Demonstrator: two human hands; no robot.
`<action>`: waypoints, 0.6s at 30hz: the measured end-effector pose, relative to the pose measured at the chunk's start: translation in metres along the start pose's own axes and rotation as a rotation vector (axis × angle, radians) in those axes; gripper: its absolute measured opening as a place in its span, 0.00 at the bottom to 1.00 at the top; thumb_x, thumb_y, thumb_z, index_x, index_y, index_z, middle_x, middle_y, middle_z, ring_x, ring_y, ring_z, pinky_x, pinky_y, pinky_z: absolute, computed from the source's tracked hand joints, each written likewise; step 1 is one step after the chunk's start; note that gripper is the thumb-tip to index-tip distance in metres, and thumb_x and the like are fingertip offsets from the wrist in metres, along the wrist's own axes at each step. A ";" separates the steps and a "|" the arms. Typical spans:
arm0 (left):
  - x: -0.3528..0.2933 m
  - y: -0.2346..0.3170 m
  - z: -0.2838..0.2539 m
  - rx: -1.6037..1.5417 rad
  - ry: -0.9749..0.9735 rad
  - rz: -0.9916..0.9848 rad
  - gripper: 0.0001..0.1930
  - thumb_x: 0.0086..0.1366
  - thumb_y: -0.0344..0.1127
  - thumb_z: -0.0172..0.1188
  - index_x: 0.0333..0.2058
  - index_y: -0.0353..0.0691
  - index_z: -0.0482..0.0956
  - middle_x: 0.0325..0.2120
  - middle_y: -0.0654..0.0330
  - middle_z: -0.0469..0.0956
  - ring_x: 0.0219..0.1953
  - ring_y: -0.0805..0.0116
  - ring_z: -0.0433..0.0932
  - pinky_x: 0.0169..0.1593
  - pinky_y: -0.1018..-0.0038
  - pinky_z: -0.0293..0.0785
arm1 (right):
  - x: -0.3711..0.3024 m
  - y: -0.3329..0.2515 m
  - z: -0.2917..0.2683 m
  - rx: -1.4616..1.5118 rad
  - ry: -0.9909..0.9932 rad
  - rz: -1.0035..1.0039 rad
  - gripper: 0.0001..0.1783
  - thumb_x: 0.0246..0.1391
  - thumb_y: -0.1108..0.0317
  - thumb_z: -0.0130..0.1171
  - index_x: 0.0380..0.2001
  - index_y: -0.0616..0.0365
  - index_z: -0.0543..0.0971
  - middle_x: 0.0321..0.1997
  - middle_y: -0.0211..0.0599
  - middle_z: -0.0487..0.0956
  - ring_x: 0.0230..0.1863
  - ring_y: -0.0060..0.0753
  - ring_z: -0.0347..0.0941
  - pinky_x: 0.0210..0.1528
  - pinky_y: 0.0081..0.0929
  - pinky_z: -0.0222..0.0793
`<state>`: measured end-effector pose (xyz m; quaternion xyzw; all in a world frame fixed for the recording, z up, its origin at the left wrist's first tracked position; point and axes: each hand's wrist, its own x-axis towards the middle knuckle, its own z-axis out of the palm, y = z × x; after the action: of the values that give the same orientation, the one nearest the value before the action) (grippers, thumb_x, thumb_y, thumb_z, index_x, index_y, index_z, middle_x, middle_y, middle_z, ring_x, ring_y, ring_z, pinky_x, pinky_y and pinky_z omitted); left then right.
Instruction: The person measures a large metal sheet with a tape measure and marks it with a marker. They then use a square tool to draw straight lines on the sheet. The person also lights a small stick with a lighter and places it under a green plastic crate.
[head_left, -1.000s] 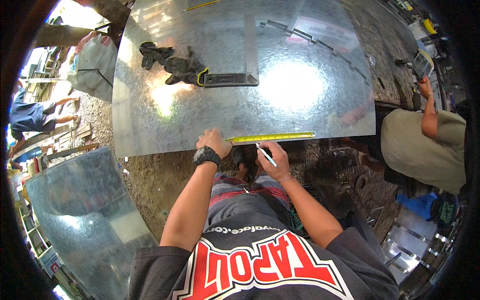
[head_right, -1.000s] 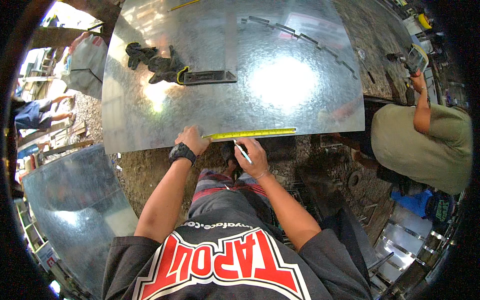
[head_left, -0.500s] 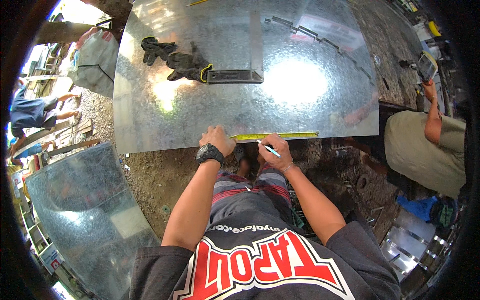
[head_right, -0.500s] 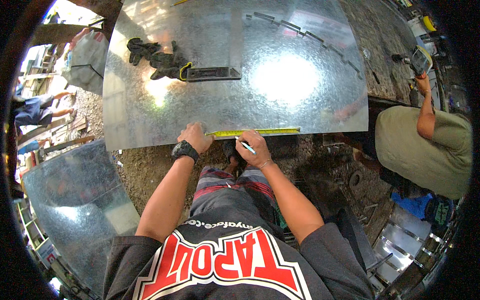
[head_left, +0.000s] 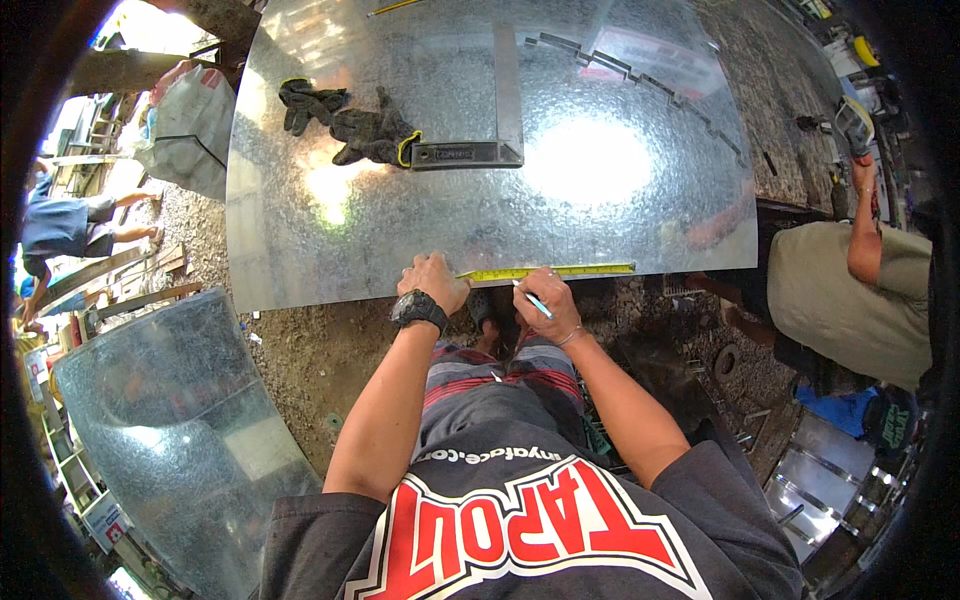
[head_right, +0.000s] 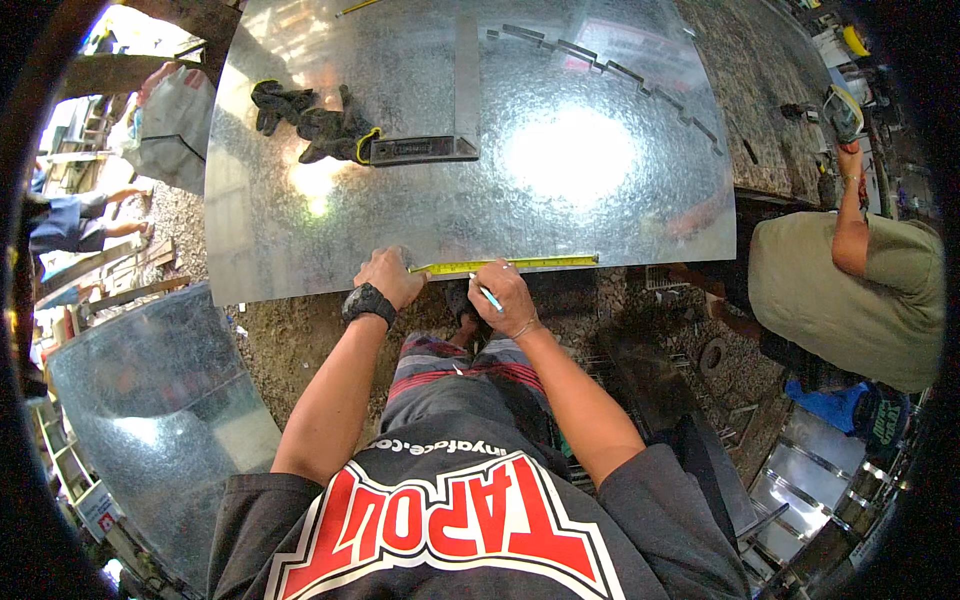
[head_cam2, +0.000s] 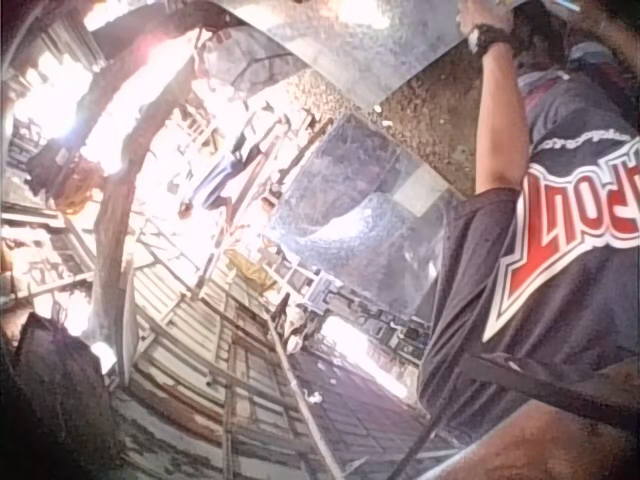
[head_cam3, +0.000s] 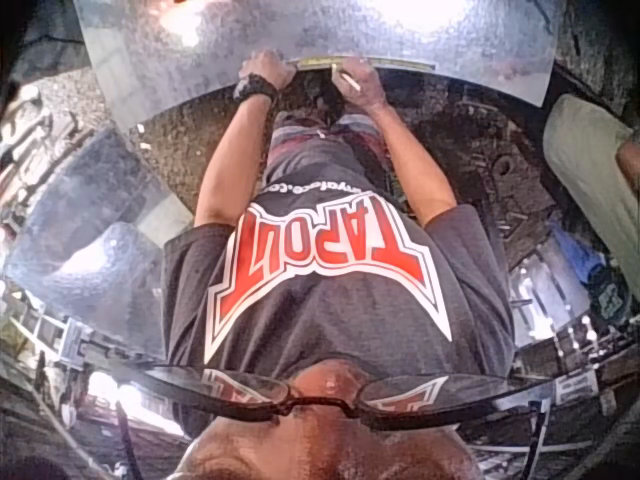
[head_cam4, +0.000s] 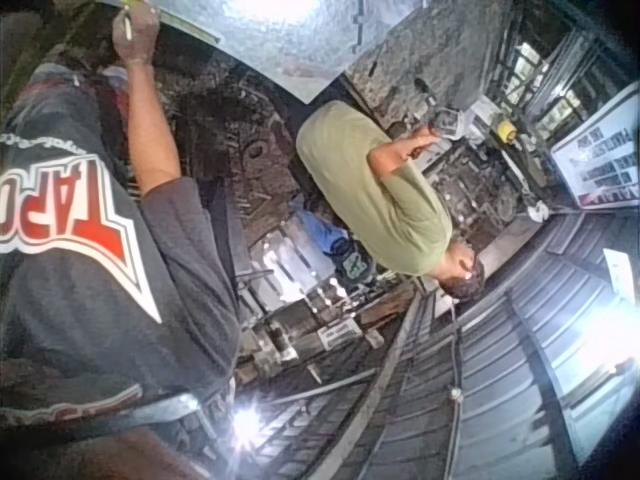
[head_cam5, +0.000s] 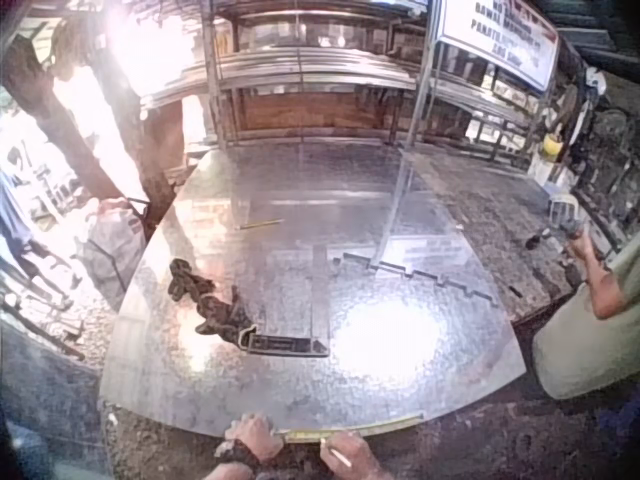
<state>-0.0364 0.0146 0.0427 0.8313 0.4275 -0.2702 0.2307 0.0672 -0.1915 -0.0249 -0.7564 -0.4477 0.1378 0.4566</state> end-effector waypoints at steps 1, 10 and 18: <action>-0.001 0.001 -0.001 0.000 -0.007 -0.005 0.33 0.60 0.55 0.73 0.57 0.38 0.80 0.58 0.44 0.78 0.61 0.40 0.78 0.62 0.52 0.78 | 0.000 0.001 0.001 0.000 0.011 -0.004 0.07 0.51 0.75 0.66 0.25 0.60 0.77 0.27 0.44 0.77 0.32 0.53 0.76 0.39 0.43 0.72; 0.000 0.002 -0.002 -0.001 -0.016 -0.011 0.33 0.61 0.56 0.73 0.56 0.38 0.80 0.58 0.44 0.78 0.61 0.40 0.78 0.62 0.52 0.77 | 0.003 0.003 -0.001 0.036 -0.064 0.090 0.09 0.52 0.72 0.66 0.24 0.60 0.75 0.25 0.46 0.75 0.31 0.54 0.75 0.37 0.43 0.70; 0.001 0.001 -0.001 0.011 -0.013 -0.011 0.36 0.60 0.59 0.72 0.59 0.40 0.79 0.58 0.42 0.78 0.61 0.38 0.78 0.62 0.51 0.77 | 0.006 0.003 -0.006 0.126 -0.027 0.096 0.09 0.53 0.70 0.66 0.25 0.60 0.77 0.24 0.42 0.75 0.29 0.48 0.74 0.35 0.42 0.70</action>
<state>-0.0350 0.0148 0.0430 0.8284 0.4289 -0.2794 0.2275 0.0760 -0.1910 -0.0231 -0.7448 -0.4076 0.1976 0.4900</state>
